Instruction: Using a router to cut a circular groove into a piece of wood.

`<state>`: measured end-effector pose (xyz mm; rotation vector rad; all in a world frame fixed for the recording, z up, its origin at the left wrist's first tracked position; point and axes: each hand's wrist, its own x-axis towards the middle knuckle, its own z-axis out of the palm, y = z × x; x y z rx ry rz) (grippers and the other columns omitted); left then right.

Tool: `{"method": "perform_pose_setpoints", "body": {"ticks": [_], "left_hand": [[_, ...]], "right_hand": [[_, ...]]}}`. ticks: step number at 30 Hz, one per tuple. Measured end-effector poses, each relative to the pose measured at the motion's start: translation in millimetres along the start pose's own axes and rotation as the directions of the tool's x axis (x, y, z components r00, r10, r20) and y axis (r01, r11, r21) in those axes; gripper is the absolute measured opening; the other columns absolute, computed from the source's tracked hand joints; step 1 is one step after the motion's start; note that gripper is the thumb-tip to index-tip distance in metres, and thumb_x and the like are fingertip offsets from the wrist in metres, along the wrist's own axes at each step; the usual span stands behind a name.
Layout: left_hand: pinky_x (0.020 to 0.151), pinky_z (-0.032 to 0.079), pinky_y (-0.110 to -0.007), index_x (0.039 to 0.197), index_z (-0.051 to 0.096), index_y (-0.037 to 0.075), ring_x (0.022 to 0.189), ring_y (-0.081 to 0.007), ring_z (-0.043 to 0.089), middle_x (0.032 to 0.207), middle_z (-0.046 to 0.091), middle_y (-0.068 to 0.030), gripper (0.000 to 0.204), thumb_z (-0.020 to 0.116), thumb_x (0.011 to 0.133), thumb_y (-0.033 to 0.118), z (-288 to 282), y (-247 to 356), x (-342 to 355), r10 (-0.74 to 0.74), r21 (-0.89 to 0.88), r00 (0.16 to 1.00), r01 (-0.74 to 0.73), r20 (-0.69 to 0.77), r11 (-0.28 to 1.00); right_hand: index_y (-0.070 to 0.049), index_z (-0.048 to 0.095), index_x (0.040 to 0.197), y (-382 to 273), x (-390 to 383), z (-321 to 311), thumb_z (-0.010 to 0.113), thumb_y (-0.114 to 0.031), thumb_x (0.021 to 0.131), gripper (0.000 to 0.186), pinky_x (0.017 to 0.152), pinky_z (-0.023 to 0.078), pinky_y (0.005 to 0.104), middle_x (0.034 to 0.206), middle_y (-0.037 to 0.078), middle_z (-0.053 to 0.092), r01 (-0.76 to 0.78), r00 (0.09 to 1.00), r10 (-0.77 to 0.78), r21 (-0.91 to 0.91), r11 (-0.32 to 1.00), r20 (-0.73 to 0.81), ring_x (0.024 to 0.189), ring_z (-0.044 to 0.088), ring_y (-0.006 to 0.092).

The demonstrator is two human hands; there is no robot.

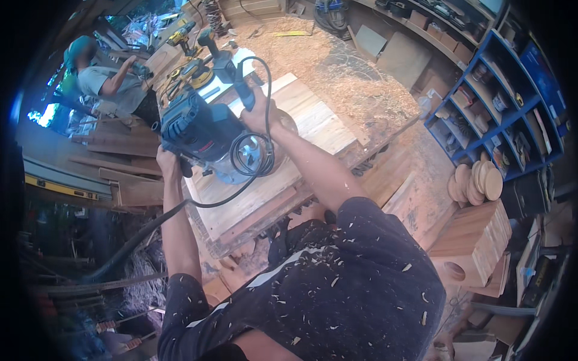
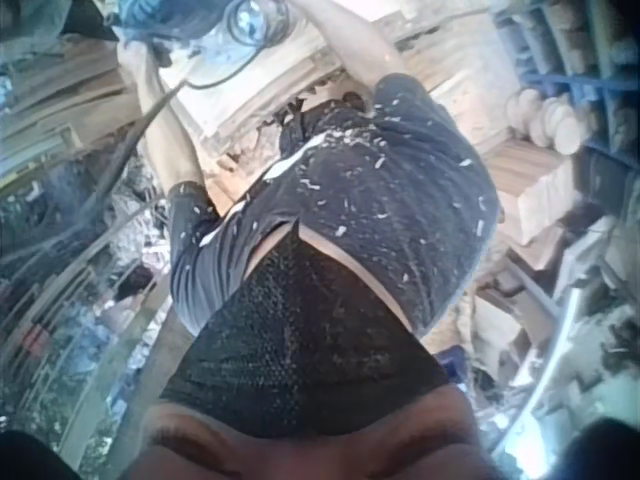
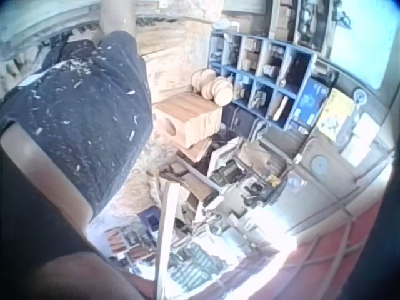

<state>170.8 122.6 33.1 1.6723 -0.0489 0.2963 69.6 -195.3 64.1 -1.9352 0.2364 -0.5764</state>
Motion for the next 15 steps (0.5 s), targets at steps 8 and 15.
{"method": "perform_pose_setpoints", "body": {"ticks": [8,15], "left_hand": [[0.069,0.048,-0.027,0.107,0.062,0.000,0.079,-0.0117,0.058,0.091,0.065,-0.0050,0.038,0.081,0.086,0.024,-4.8,4.4,-0.6,-0.037,0.022,0.999,0.037,-0.026,0.999],[0.074,0.047,-0.028,0.113,0.063,-0.001,0.083,-0.0113,0.058,0.097,0.065,-0.0052,0.033,0.064,0.099,0.029,-10.4,1.8,-3.3,-0.015,-0.026,0.999,0.016,0.041,1.000]], "right_hand": [[-0.003,0.055,0.123,1.3,-3.0,4.3,0.067,-0.017,0.077,0.049,0.087,0.054,0.0483,0.099,0.024,0.071,-0.023,1.000,0.022,0.063,0.998,0.021,0.098,0.070,0.0419],[-0.001,0.056,0.117,0.8,3.8,-2.2,0.072,-0.015,0.079,0.043,0.087,0.053,0.0363,0.100,0.012,0.067,-0.023,0.994,0.014,0.081,0.996,0.109,0.095,0.067,0.0236]]}}
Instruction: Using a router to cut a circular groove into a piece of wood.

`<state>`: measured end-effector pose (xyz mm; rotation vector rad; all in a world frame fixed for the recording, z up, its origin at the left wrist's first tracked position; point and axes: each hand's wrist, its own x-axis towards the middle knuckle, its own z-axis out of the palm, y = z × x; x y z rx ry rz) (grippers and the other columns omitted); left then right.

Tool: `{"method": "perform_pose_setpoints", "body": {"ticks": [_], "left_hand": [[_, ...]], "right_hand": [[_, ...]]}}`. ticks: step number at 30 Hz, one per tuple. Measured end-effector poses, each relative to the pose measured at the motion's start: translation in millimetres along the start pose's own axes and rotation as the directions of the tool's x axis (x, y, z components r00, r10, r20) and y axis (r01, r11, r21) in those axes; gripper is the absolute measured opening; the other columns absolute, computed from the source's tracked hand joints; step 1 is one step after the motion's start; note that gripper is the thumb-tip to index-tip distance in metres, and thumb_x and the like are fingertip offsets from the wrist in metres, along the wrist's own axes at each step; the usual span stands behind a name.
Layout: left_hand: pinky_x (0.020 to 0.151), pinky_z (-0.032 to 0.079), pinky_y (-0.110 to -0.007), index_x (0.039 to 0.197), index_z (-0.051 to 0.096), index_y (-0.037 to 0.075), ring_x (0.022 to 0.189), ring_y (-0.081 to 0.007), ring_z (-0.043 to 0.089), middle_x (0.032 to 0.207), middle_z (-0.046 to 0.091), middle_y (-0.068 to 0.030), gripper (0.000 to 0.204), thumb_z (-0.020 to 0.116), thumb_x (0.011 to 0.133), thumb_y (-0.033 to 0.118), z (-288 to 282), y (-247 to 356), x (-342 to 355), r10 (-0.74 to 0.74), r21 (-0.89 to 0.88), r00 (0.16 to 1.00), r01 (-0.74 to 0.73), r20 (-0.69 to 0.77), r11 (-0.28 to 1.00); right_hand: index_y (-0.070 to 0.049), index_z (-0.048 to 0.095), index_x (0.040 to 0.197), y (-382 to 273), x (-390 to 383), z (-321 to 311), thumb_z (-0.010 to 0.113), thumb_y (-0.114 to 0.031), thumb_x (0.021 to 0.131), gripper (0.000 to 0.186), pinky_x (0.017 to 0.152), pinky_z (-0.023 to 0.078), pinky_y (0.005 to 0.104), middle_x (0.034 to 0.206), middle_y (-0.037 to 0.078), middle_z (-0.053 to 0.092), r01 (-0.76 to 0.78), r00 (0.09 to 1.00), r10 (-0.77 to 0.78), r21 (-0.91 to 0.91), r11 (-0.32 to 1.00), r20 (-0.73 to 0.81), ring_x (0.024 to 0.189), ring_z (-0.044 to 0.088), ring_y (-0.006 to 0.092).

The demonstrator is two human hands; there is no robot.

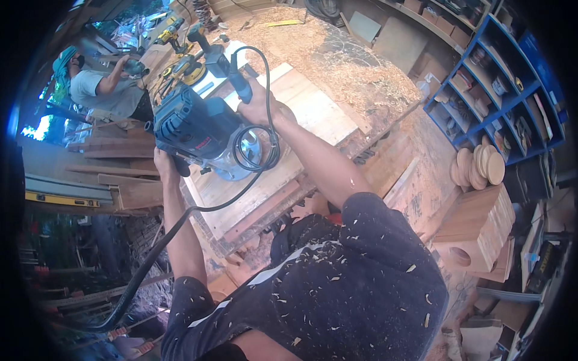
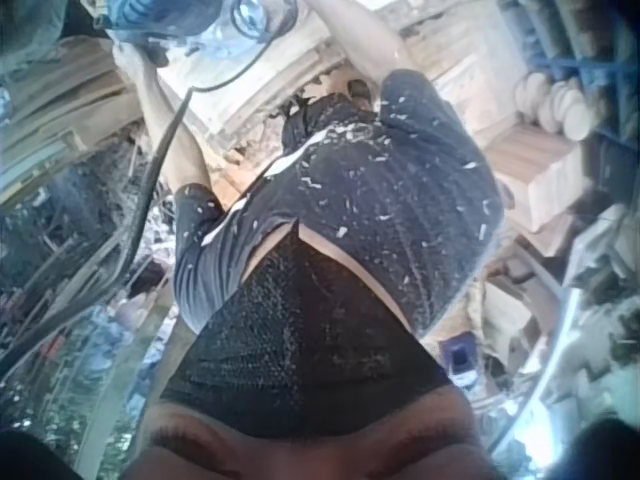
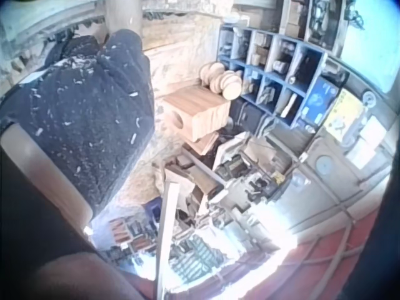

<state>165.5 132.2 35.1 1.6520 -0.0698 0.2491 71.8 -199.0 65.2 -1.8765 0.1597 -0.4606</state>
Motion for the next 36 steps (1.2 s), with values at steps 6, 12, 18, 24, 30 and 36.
{"method": "perform_pose_setpoints", "body": {"ticks": [6,12,18,24,30,36], "left_hand": [[0.078,0.048,-0.031,0.116,0.067,-0.002,0.087,-0.0128,0.060,0.097,0.068,-0.0050,0.035,0.059,0.101,0.029,10.3,-3.8,2.3,0.004,0.152,1.000,-0.007,0.018,0.988],[0.078,0.049,-0.031,0.111,0.069,-0.001,0.088,-0.0133,0.061,0.097,0.068,-0.0035,0.038,0.065,0.098,0.034,8.8,-7.6,6.9,-0.058,0.074,0.998,0.055,0.039,0.996],[0.080,0.051,-0.033,0.120,0.068,0.002,0.091,-0.0137,0.062,0.105,0.068,-0.0031,0.041,0.072,0.095,0.033,0.9,5.7,19.9,-0.124,0.059,0.990,0.120,0.073,0.991],[0.080,0.052,-0.032,0.116,0.070,0.001,0.088,-0.0149,0.065,0.102,0.069,-0.0046,0.036,0.075,0.092,0.027,10.9,3.6,16.6,-0.084,0.002,0.990,0.085,0.109,0.996],[0.078,0.052,-0.031,0.115,0.071,0.000,0.087,-0.0144,0.065,0.102,0.071,-0.0042,0.034,0.075,0.092,0.024,11.7,1.0,17.1,-0.074,-0.029,0.989,0.078,0.126,0.997],[0.077,0.052,-0.030,0.113,0.071,-0.001,0.086,-0.0133,0.065,0.101,0.071,-0.0029,0.034,0.076,0.091,0.025,17.9,6.8,14.6,-0.013,-0.090,0.982,0.031,0.188,0.995]], "right_hand": [[-0.003,0.056,0.119,2.3,-7.1,-4.4,0.068,-0.018,0.079,0.045,0.088,0.053,0.0436,0.101,0.020,0.069,-0.073,0.997,0.073,0.021,0.997,-0.030,0.099,0.068,0.0344],[-0.004,0.053,0.122,-5.5,-7.0,-8.2,0.065,-0.018,0.077,0.048,0.085,0.053,0.0532,0.095,0.030,0.070,-0.038,0.998,0.036,-0.035,0.999,-0.049,0.096,0.068,0.0485],[-0.001,0.053,0.119,-17.8,-21.7,-9.5,0.064,-0.014,0.078,0.045,0.083,0.053,0.0558,0.093,0.032,0.068,-0.025,0.996,0.023,-0.024,0.999,-0.088,0.092,0.067,0.0505],[-0.001,0.053,0.119,-16.2,-22.8,-7.8,0.065,-0.014,0.078,0.045,0.082,0.053,0.0543,0.094,0.030,0.069,-0.049,0.990,0.044,-0.028,0.998,-0.132,0.093,0.067,0.0488],[-0.002,0.054,0.121,-11.5,-20.5,-5.0,0.067,-0.016,0.078,0.047,0.083,0.054,0.0524,0.096,0.029,0.070,-0.057,0.988,0.054,-0.017,0.998,-0.145,0.095,0.068,0.0469],[-0.001,0.056,0.123,1.3,-16.2,-5.7,0.075,-0.026,0.075,0.057,0.089,0.053,0.0477,0.103,0.027,0.070,-0.112,0.986,0.111,-0.005,0.994,-0.121,0.104,0.069,0.0408]]}}
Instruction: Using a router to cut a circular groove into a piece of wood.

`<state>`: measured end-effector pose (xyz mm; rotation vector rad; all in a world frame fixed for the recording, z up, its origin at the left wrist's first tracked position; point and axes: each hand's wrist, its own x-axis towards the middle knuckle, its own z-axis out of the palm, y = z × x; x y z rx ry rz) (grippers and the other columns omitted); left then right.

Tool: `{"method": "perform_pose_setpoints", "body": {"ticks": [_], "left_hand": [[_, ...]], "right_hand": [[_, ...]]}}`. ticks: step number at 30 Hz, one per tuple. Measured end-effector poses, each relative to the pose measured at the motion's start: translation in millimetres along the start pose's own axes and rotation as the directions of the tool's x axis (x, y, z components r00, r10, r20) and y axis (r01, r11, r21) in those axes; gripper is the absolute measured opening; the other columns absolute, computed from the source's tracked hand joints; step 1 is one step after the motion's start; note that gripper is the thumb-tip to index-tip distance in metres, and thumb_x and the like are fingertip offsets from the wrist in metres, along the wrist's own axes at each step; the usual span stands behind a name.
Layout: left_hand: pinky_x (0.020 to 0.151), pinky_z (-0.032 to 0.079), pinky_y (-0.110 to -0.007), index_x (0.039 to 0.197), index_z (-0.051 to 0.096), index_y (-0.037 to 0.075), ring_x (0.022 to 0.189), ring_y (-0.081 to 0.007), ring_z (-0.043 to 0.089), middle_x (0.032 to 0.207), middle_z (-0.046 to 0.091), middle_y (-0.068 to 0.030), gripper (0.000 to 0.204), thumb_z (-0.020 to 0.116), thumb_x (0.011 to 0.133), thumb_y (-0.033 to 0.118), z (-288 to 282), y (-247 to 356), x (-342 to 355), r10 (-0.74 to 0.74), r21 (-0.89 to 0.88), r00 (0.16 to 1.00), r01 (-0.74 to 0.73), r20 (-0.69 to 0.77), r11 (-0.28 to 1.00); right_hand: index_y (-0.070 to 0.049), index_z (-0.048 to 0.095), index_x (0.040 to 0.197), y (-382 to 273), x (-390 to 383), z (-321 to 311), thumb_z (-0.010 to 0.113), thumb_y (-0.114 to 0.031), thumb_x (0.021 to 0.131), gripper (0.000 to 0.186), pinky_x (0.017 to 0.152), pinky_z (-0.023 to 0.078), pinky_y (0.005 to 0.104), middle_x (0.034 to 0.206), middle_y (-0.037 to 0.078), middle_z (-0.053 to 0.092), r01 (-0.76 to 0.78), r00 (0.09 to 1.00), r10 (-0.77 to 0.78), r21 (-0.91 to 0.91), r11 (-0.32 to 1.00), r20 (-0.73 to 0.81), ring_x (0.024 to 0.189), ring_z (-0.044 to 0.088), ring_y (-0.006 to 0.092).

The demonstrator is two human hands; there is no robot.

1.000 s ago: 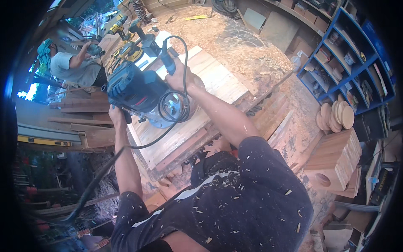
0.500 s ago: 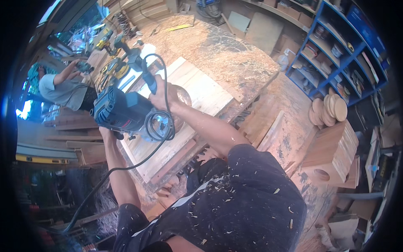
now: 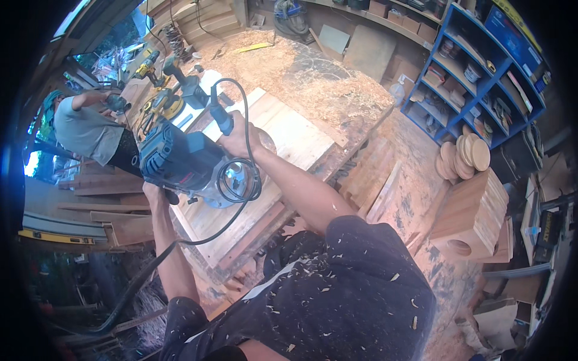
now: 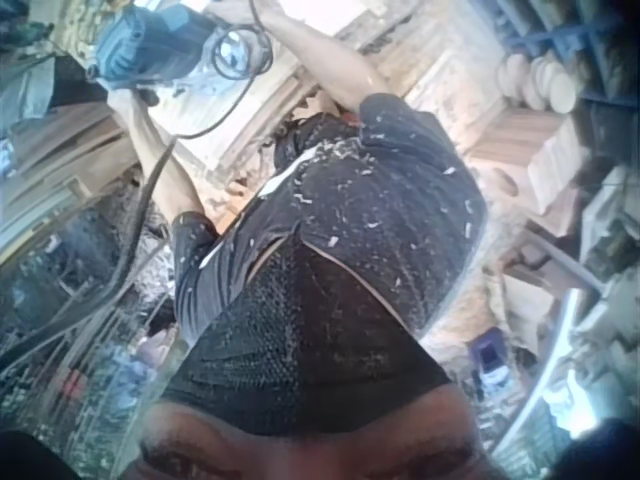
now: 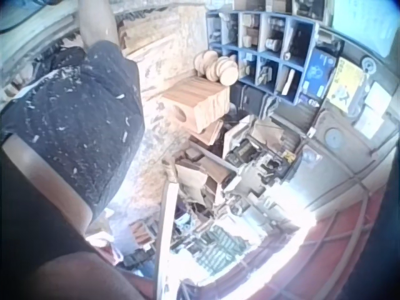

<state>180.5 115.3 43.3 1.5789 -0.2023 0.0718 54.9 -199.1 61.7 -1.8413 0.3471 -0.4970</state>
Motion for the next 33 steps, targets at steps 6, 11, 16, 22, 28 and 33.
{"method": "perform_pose_setpoints", "body": {"ticks": [6,11,16,22,28,33], "left_hand": [[0.058,0.049,-0.029,0.100,0.072,-0.002,0.066,-0.0126,0.061,0.083,0.069,-0.0032,0.024,0.074,0.089,0.020,4.2,15.2,-10.2,-0.071,0.051,0.993,0.076,-0.097,0.996],[0.053,0.046,-0.029,0.094,0.071,-0.001,0.059,-0.0123,0.058,0.075,0.065,-0.0036,0.020,0.068,0.092,0.019,10.3,32.5,-24.4,-0.039,0.077,0.986,0.052,-0.160,0.996],[0.070,0.050,-0.034,0.108,0.071,-0.006,0.082,-0.0145,0.062,0.092,0.068,-0.0055,0.049,0.077,0.089,0.038,18.9,16.8,-9.8,-0.039,0.118,0.996,0.048,-0.079,0.992],[0.071,0.050,-0.033,0.104,0.073,-0.005,0.080,-0.0149,0.063,0.091,0.069,-0.0061,0.044,0.078,0.087,0.035,-4.7,12.4,-3.8,-0.058,0.139,0.996,0.067,-0.071,0.988],[0.066,0.047,-0.031,0.097,0.073,-0.001,0.074,-0.0122,0.059,0.085,0.068,-0.0029,0.030,0.072,0.092,0.028,2.6,36.7,-1.6,-0.059,0.166,0.994,0.074,-0.094,0.983],[0.068,0.049,-0.033,0.106,0.073,0.000,0.077,-0.0137,0.060,0.091,0.069,-0.0040,0.033,0.071,0.093,0.031,4.1,27.7,8.2,-0.093,0.153,0.991,0.106,-0.094,0.982]], "right_hand": [[-0.001,0.061,0.103,-14.8,-4.3,-4.5,0.072,-0.016,0.076,0.032,0.085,0.054,0.0382,0.093,0.014,0.068,0.002,0.997,-0.004,0.026,1.000,0.080,0.090,0.069,0.0260],[-0.002,0.061,0.098,-8.6,-2.0,9.9,0.074,-0.017,0.075,0.031,0.080,0.054,0.0367,0.088,0.013,0.068,0.070,0.997,-0.071,0.034,0.997,0.033,0.085,0.068,0.0242],[-0.001,0.062,0.096,8.6,6.1,1.1,0.084,-0.021,0.070,0.040,0.077,0.054,0.0349,0.086,0.010,0.068,0.065,0.998,-0.065,-0.009,0.998,-0.017,0.081,0.067,0.0211],[0.001,0.061,0.097,0.7,8.9,8.8,0.084,-0.020,0.069,0.042,0.079,0.054,0.0362,0.087,0.012,0.068,0.066,0.997,-0.064,-0.043,0.997,0.034,0.084,0.067,0.0237],[0.002,0.062,0.100,-13.6,12.1,0.8,0.076,-0.016,0.073,0.036,0.081,0.054,0.0377,0.091,0.016,0.070,0.137,0.990,-0.138,-0.048,0.989,-0.026,0.088,0.069,0.0268],[0.002,0.062,0.103,-16.0,13.0,-6.8,0.074,-0.018,0.072,0.039,0.082,0.055,0.0408,0.093,0.021,0.070,0.119,0.992,-0.121,-0.040,0.992,-0.029,0.089,0.070,0.0329]]}}
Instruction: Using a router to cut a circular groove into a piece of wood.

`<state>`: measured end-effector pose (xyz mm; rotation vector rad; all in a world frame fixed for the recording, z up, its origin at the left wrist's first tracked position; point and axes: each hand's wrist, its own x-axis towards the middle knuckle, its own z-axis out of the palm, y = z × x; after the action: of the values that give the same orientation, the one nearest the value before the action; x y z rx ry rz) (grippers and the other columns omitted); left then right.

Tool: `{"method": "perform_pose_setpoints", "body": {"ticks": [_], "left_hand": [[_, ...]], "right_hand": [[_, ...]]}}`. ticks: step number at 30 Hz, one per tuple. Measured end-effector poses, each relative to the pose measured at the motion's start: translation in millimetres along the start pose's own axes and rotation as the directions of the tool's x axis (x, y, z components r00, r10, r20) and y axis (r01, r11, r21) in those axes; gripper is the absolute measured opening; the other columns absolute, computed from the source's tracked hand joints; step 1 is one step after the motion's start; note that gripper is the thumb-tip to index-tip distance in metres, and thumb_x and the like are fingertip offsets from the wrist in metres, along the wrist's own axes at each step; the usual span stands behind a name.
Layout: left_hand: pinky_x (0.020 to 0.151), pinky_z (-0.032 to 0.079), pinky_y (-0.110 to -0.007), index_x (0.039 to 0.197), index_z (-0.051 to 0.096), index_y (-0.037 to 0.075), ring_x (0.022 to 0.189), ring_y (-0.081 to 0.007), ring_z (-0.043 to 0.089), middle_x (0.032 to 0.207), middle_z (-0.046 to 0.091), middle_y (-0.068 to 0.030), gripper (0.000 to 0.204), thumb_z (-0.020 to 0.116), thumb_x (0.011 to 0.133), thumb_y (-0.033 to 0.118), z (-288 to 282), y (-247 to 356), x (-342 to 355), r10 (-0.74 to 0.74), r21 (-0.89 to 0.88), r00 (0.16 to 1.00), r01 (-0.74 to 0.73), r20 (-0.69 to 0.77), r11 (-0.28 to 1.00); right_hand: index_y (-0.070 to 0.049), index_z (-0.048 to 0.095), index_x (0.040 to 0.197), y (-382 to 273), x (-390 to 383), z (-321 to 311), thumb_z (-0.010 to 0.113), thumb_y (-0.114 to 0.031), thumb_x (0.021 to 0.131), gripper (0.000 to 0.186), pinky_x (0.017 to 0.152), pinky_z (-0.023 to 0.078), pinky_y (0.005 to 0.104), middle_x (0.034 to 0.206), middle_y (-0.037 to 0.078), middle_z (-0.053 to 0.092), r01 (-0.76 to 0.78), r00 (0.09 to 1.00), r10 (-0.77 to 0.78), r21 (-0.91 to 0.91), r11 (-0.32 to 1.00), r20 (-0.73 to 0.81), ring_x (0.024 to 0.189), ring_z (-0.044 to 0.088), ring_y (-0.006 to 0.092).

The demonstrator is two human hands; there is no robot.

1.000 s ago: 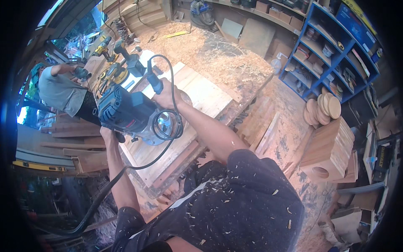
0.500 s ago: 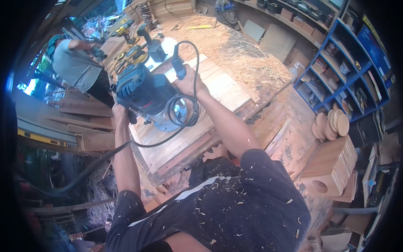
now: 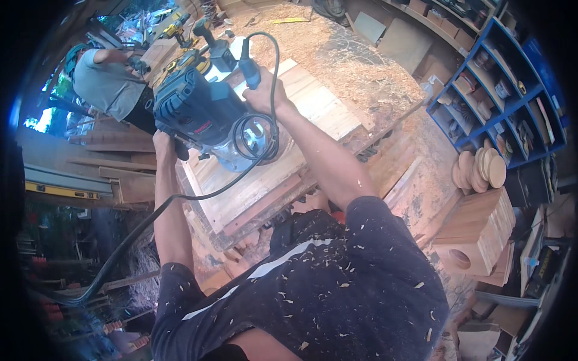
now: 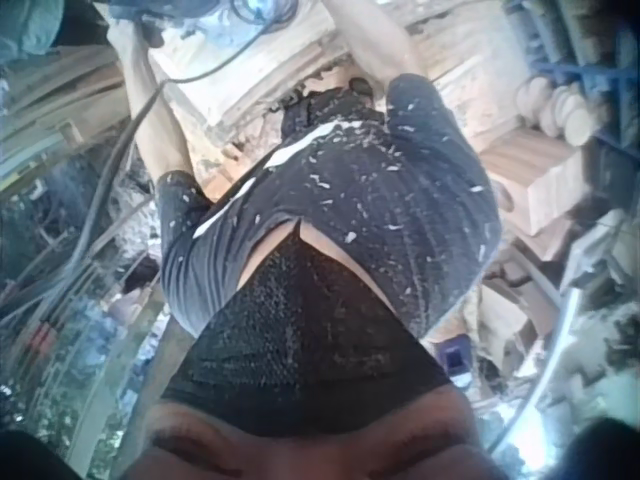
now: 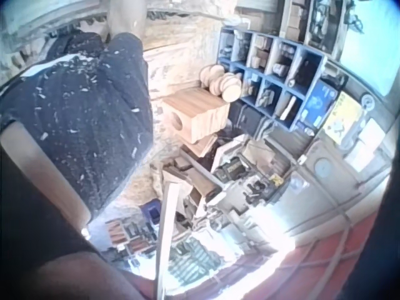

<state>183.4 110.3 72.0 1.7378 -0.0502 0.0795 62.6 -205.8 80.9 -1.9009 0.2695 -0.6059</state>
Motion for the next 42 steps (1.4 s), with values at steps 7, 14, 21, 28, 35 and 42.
{"method": "perform_pose_setpoints", "body": {"ticks": [7,14,21,28,35,42], "left_hand": [[0.082,0.054,-0.034,0.124,0.067,0.003,0.094,-0.0157,0.065,0.106,0.069,-0.0043,0.042,0.071,0.094,0.033,2.8,6.6,-2.8,-0.097,0.097,0.995,0.094,0.030,0.991],[0.088,0.054,-0.035,0.125,0.061,0.002,0.099,-0.0178,0.066,0.114,0.068,-0.0072,0.030,0.056,0.104,0.023,116.7,79.1,-14.6,0.092,-0.638,0.982,0.035,0.165,0.769],[0.078,0.055,-0.035,0.112,0.064,0.002,0.086,-0.0181,0.067,0.097,0.069,-0.0057,0.024,0.058,0.103,0.024,310.3,65.9,93.8,0.525,-0.073,0.788,-0.532,0.322,0.843],[0.065,0.051,-0.031,0.094,0.072,-0.003,0.073,-0.0147,0.063,0.081,0.070,-0.0081,0.024,0.072,0.085,0.020,500.4,61.9,54.5,0.304,-0.225,0.876,-0.233,0.373,0.946],[0.076,0.053,-0.037,0.109,0.070,-0.004,0.083,-0.0214,0.067,0.092,0.073,-0.0146,0.038,0.064,0.089,0.028,519.8,38.6,92.9,0.201,0.240,0.851,-0.351,0.485,0.905],[0.100,0.049,-0.040,0.128,0.063,-0.002,0.113,-0.0338,0.065,0.114,0.069,-0.0225,0.070,0.069,0.090,0.057,358.1,22.3,-68.8,0.167,0.466,0.884,-0.381,0.436,0.798]], "right_hand": [[0.000,0.062,0.100,0.3,-19.0,-6.6,0.075,-0.018,0.071,0.037,0.082,0.054,0.0419,0.091,0.020,0.069,0.009,0.998,-0.006,0.038,0.999,-0.066,0.090,0.069,0.0335],[-0.003,0.061,0.115,-30.5,13.8,-129.8,0.068,-0.012,0.075,0.041,0.079,0.054,0.0410,0.091,0.013,0.065,0.255,0.929,-0.266,-0.075,0.964,-0.259,0.084,0.066,0.0250],[-0.004,0.063,0.120,34.9,93.3,-258.3,0.072,-0.013,0.076,0.046,0.081,0.055,0.0340,0.092,0.008,0.068,0.164,0.878,-0.182,-0.080,0.983,-0.443,0.084,0.068,0.0189],[-0.004,0.063,0.100,140.9,105.7,-339.9,0.074,-0.015,0.075,0.030,0.082,0.054,0.0386,0.091,0.012,0.070,-0.112,0.843,0.018,-0.143,0.983,-0.537,0.086,0.069,0.0261],[-0.002,0.064,0.098,181.2,125.8,-349.1,0.074,-0.018,0.076,0.029,0.078,0.054,0.0420,0.087,0.016,0.069,-0.257,0.816,0.173,-0.078,0.963,-0.552,0.083,0.069,0.0309],[0.000,0.060,0.111,222.6,126.2,-355.7,0.072,-0.022,0.086,0.035,0.078,0.052,0.0390,0.096,0.011,0.069,-0.037,0.893,-0.059,-0.202,0.979,-0.446,0.083,0.064,0.0218]]}}
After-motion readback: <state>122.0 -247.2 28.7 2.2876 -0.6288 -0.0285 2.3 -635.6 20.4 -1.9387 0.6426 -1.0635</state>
